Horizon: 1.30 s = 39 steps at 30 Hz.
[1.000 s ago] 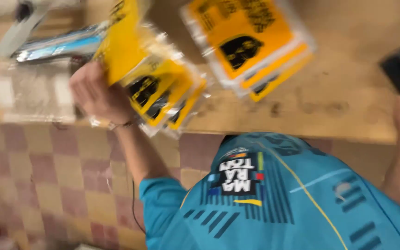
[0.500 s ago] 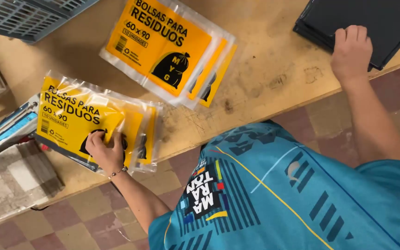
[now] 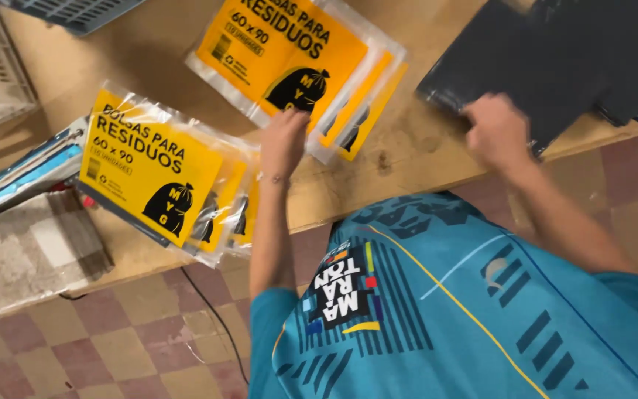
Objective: Packaging black plastic bags into yellow plastic sleeves at a workbench
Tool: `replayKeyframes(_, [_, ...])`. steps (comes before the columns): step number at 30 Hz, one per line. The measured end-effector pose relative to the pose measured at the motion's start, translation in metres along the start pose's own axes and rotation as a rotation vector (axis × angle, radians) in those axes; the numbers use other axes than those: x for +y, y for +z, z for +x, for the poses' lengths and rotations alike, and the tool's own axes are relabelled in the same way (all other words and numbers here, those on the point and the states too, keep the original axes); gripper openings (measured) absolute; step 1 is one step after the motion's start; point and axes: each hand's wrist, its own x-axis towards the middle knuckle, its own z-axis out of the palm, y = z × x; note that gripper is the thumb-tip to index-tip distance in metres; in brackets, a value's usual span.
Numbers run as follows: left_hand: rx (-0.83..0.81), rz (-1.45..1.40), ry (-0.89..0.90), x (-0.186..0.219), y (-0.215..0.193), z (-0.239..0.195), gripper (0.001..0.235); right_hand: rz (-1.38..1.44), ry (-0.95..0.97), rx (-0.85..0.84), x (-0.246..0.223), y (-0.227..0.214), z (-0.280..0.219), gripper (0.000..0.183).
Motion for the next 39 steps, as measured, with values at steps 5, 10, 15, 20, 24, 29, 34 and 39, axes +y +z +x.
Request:
replayKeyframes(5, [-0.485,0.117,-0.23,-0.005,0.055,0.061,0.046,0.152,-0.05,-0.449,-0.076,-0.001,-0.017,0.035])
replayKeyframes(10, [-0.4,0.002,-0.136,-0.05,0.104,0.068,0.028,0.157,0.003,-0.278,-0.007,-0.001,0.017,0.046])
replayKeyframes(15, [-0.291,-0.048,-0.101,-0.052,0.098,0.076,0.03,-0.22,0.23,-0.275,0.032,0.003,0.031,0.088])
replayKeyframes(20, [-0.321,-0.195,-0.337,-0.021,0.034,0.085,0.04,-0.146,0.477,-0.686,0.037,-0.008,0.057,0.08])
replayKeyframes(24, [-0.117,-0.151,-0.305,0.02,0.016,0.089,0.022,-0.139,0.373,-0.749,0.038,-0.005,0.05,0.076])
replayKeyframes(29, [-0.1,-0.009,-0.421,0.028,0.086,0.067,0.013,0.175,0.396,-0.772,0.027,-0.026,0.047,0.051])
replayKeyframes(34, [0.137,0.352,-0.489,0.025,0.127,0.058,0.021,0.521,0.387,-0.693,0.047,-0.029,0.034,0.035])
replayKeyframes(39, [0.17,0.232,-0.448,0.032,0.116,0.057,0.015,0.934,0.475,-0.501,0.02,-0.063,0.03,0.038])
